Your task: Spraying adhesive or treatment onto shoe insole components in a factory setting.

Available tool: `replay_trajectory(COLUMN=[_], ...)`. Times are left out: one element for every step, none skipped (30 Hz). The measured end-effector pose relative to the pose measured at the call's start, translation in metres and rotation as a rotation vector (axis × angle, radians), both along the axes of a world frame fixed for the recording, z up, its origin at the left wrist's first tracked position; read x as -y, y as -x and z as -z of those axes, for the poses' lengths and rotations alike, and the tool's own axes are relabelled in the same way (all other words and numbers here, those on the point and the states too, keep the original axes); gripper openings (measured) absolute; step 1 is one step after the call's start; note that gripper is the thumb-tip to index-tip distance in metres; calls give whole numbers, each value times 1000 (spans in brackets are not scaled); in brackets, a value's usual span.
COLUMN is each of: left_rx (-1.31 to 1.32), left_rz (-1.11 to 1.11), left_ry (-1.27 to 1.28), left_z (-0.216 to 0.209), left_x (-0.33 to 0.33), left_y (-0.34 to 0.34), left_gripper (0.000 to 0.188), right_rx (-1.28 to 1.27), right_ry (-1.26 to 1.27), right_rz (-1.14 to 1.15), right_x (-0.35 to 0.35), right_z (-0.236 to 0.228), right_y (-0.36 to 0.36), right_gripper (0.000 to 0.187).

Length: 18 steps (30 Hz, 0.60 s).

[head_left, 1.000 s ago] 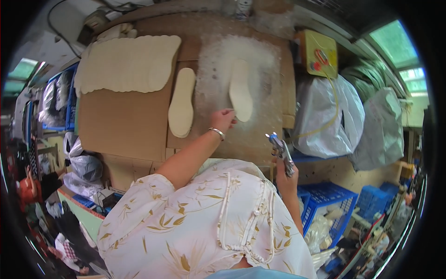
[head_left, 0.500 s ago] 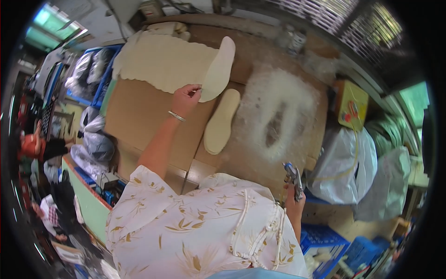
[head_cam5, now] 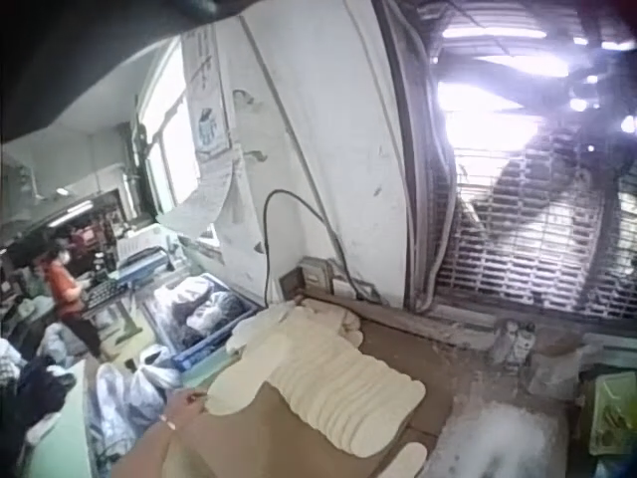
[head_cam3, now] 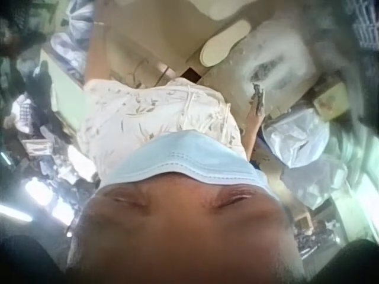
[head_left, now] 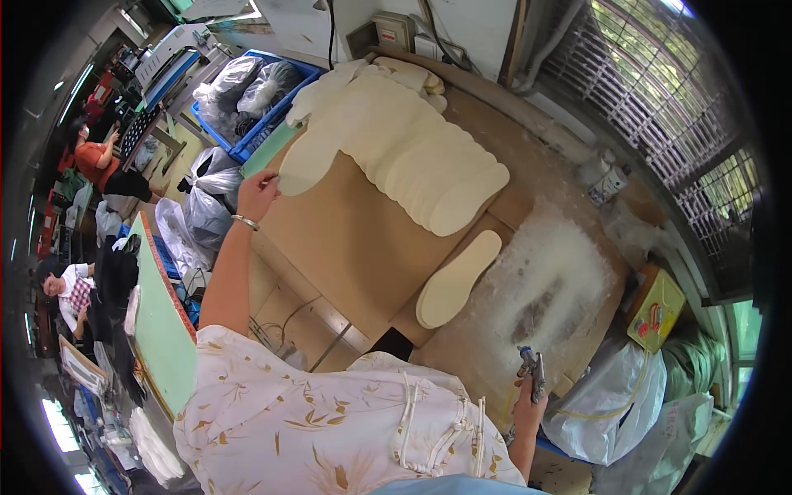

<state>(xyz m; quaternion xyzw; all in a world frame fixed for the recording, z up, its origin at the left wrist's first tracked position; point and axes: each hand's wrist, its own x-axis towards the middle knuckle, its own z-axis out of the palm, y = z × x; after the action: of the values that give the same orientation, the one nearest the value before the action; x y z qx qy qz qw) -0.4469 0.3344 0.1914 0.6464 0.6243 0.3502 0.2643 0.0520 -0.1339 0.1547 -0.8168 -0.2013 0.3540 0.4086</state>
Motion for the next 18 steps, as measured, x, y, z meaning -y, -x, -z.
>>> replay_trajectory(left_rx=[0,41,85,119,124,139,161,194,199,182,163,156,160,123,85,82,83,98], left_rz=[-2,-22,-33,-31,-24,-58,-79,-91,-84,-127,-170,-198,-193,-205,-216,-227,-226,-244], left_ry=[1,25,50,68,72,127,184,245,253,294,334,353,360,382,404,414,418,450], left_z=[4,9,15,23,34,48,65,79,88,97,105,112,117,122,126,129,132,135], left_x=[-11,-22,-35,-48,-60,-70,-83,-93,-98,-101,-105,-107,-110,-112,-114,-114,-113,-111], left_y=[17,34,47,60,75,98,113,126,134,141,149,154,159,164,168,173,177,183], left_gripper=[23,22,22,22,22,22,22,22,22,23,23,24,24,24,25,26,26,25], right_rx=[27,89,94,102,111,39,44,52,62,80,86,105,123,128,133,138,140,128], right_ry=[4,-26,-23,-25,-27,28,32,19,8,12,17,25,31,36,48,58,62,66], right_rz=[20,11,19,67,116,145,156,192,227,225,230,227,223,226,228,229,230,219], right_x=[-7,-15,-14,-9,-6,-21,-26,-30,-33,-36,-41,-45,-48,-49,-49,-49,-49,-51], right_z=[-4,-10,-6,1,9,-12,-17,-20,-23,-24,-27,-31,-34,-34,-33,-32,-33,-35], right_y=[3,8,8,4,3,13,19,25,29,33,37,43,47,49,50,52,52,53], right_gripper=[26,26,26,26,26,27,27,28,28,29,29,29,29,29,28,28,28,27])
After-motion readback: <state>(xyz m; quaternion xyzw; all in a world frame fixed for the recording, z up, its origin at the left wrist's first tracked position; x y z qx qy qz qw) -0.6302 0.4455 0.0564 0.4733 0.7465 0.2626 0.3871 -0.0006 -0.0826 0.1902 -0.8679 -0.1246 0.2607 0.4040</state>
